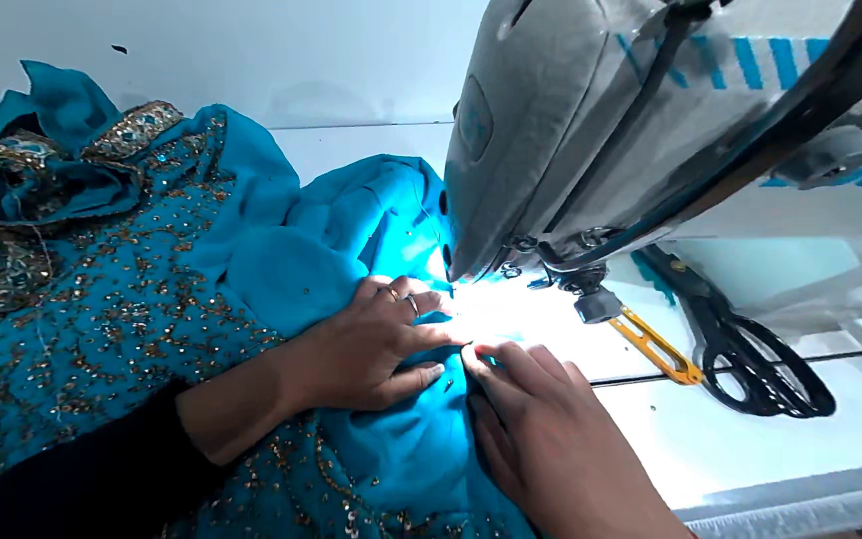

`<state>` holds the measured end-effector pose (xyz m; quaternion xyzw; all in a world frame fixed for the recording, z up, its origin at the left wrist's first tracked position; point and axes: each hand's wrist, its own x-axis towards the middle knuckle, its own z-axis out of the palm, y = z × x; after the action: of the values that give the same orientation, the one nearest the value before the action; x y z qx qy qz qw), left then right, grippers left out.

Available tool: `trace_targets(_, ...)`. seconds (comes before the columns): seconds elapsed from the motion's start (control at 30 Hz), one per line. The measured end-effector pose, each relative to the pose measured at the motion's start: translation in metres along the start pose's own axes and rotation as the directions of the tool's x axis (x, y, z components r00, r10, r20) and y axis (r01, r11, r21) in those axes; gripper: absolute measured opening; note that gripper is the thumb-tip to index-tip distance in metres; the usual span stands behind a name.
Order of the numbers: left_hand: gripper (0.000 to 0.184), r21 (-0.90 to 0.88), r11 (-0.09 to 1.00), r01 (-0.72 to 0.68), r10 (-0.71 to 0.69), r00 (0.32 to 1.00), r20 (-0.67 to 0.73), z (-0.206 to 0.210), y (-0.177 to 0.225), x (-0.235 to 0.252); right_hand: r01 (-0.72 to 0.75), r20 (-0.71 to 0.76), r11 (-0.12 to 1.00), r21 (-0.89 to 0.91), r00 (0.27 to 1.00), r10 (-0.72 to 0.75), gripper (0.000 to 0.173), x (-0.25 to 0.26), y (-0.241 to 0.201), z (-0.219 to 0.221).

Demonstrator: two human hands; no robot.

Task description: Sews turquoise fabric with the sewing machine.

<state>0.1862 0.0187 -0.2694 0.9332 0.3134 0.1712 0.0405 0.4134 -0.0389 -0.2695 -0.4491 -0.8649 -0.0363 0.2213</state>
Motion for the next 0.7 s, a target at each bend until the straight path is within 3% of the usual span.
trace_targets(0.37,0.037,0.014,1.0,-0.018,0.018,1.0,-0.007,-0.001,-0.006,0.004,-0.024,-0.013,1.0,0.017,1.0,0.024,0.031,0.001,0.001,0.003)
trace_targets(0.43,0.039,0.07,0.997,0.021,-0.026,0.997,0.076,-0.012,0.006,0.001,-0.049,-0.007,0.997,0.067,0.999,0.05,0.033,-0.007,0.002,-0.003)
trace_targets(0.53,0.044,0.088,0.989,0.116,-0.131,0.971,0.201,-0.045,0.049,-0.021,-0.202,0.105,0.951,0.234,0.978,0.182,0.04,-0.033,-0.001,-0.036)
trace_targets(0.63,0.045,-0.036,0.996,0.077,-0.075,0.996,0.051,-0.066,0.085,-0.063,-0.359,0.243,0.883,0.303,0.925,0.293,0.052,-0.071,-0.005,-0.065)
trace_targets(0.7,0.053,-0.045,0.996,0.071,-0.068,0.995,0.067,-0.069,0.098,-0.088,-0.398,0.337,0.87,0.292,0.894,0.296,0.056,-0.094,-0.005,-0.068)
